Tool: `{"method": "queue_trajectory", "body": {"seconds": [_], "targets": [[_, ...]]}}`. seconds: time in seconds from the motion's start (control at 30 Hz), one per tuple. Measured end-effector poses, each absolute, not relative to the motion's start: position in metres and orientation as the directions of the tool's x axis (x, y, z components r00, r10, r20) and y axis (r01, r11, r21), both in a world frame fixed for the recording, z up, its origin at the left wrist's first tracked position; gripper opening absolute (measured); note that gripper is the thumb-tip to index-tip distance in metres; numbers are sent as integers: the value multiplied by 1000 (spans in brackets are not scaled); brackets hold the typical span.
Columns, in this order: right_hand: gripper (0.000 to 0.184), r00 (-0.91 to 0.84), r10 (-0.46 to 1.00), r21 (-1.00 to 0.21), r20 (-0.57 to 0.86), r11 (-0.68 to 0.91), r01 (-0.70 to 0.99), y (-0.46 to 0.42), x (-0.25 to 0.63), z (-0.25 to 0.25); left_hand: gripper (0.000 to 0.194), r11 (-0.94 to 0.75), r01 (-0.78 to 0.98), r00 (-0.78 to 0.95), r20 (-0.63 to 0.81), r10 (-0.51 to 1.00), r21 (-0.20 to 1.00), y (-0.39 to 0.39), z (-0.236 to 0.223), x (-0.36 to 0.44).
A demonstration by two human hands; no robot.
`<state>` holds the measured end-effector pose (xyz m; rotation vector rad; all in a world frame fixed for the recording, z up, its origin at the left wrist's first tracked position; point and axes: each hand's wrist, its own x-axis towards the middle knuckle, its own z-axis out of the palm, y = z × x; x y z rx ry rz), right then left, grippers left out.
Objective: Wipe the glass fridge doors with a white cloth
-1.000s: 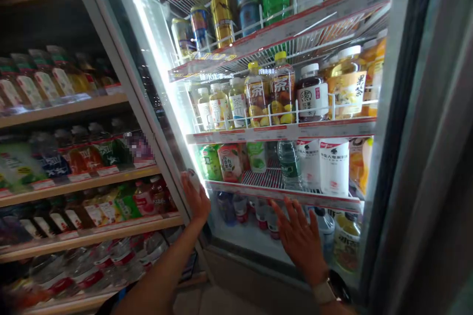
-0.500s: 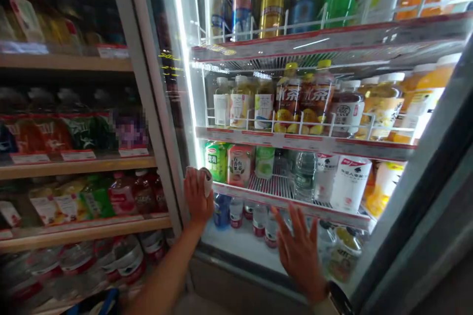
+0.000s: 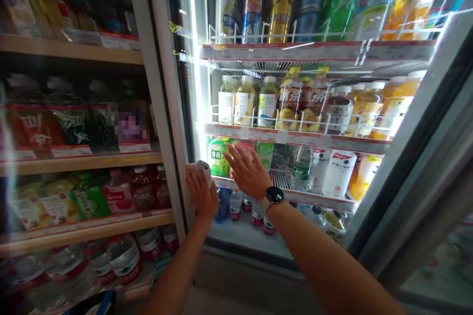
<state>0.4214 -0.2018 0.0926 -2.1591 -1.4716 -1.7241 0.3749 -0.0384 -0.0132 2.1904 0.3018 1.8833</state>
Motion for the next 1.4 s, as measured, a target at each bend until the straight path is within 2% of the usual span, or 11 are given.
{"method": "queue_trajectory", "body": {"seconds": [0.17,0.23,0.3,0.43,0.5,0.77,0.9,1.13,1.2,1.33,1.4], "targets": [[67,-68,634,527,771,-574,627,-200,420,92,61,-996,-67,272,960,-73,-57,-54,-42,374],[67,-80,628,535,774,-582,612,-200,420,94,57,-985,-111,285,946,-157,-130,-43,-35,370],[66,-84,629,544,773,-589,598,-200,420,94,57,-996,-79,249,966,-66,-48,-27,-21,368],[69,-53,649,542,759,-585,603,-200,420,93,60,-949,-2,135,940,313,316,-12,-4,374],[70,-41,654,540,756,-587,603,-200,421,93,60,-936,-17,140,927,347,352,-21,-7,380],[60,0,672,544,741,-600,586,-202,416,95,60,-955,-87,213,942,260,283,-50,-22,385],[62,62,651,476,756,-614,630,-232,409,87,57,-962,-130,214,954,210,241,-38,-12,377],[69,127,450,312,884,-771,555,-261,416,49,60,-902,-135,156,908,389,410,-49,13,377],[70,125,389,269,913,-804,531,-254,420,38,62,-927,-123,158,929,335,355,-65,14,382],[70,124,369,259,921,-820,511,-246,425,30,61,-980,-187,229,973,22,66,-88,7,389],[69,111,378,274,919,-816,509,-248,425,31,59,-973,-229,220,973,-64,-12,-83,5,389]]}}
